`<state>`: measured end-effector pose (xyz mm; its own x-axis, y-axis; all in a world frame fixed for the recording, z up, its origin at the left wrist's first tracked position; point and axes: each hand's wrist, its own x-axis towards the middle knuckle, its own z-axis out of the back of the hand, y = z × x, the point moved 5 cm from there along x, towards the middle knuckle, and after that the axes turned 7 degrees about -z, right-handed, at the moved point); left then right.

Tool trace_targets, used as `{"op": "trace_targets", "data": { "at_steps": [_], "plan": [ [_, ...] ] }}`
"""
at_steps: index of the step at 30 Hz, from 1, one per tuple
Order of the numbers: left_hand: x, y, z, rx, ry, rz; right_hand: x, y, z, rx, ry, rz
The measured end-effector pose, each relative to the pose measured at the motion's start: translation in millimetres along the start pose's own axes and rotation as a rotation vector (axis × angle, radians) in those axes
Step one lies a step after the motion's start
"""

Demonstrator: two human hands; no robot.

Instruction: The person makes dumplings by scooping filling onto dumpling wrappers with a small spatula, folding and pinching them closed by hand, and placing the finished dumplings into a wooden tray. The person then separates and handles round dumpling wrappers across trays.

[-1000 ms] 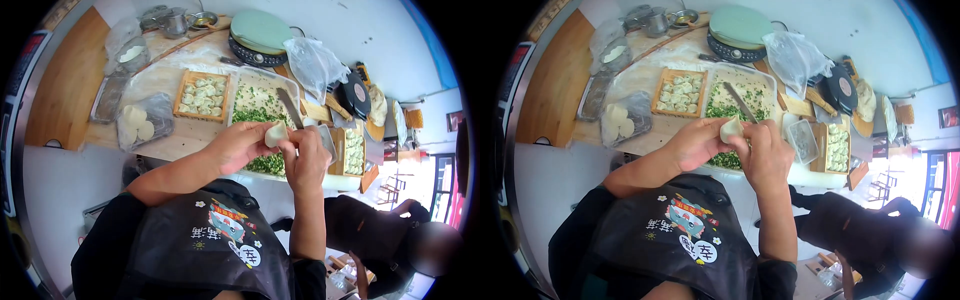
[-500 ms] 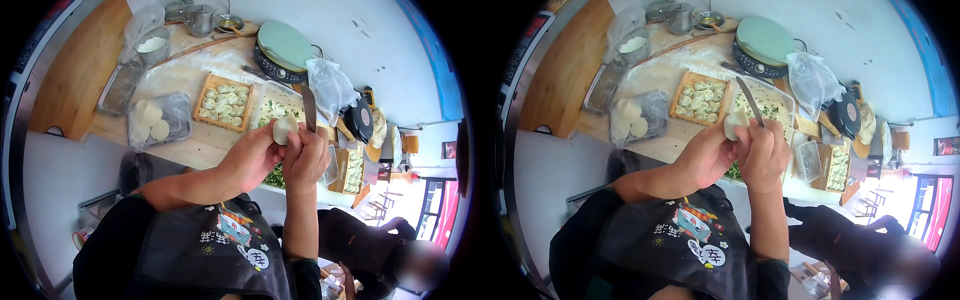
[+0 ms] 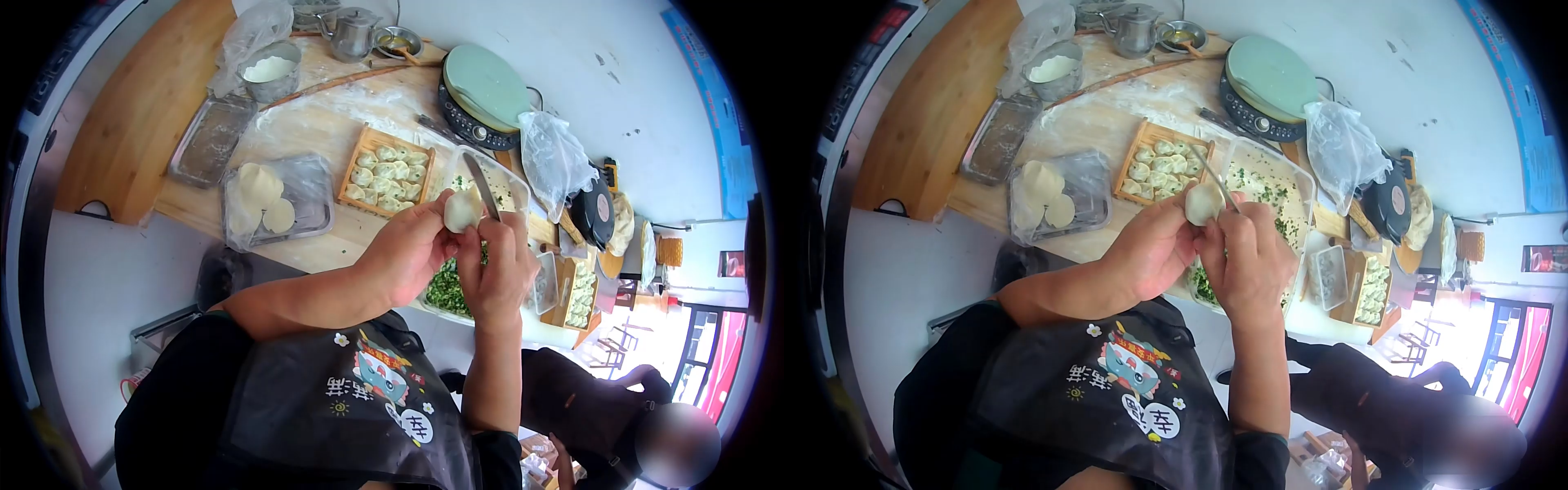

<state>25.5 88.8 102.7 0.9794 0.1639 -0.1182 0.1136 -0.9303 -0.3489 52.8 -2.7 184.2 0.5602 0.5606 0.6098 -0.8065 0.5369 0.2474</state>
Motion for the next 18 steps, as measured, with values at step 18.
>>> {"op": "trace_targets", "data": {
  "at_steps": [18],
  "plan": [
    [12,-68,48,1.277,0.214,-0.546,-6,-13,-70,0.369,0.170,-0.327]
  ]
}}
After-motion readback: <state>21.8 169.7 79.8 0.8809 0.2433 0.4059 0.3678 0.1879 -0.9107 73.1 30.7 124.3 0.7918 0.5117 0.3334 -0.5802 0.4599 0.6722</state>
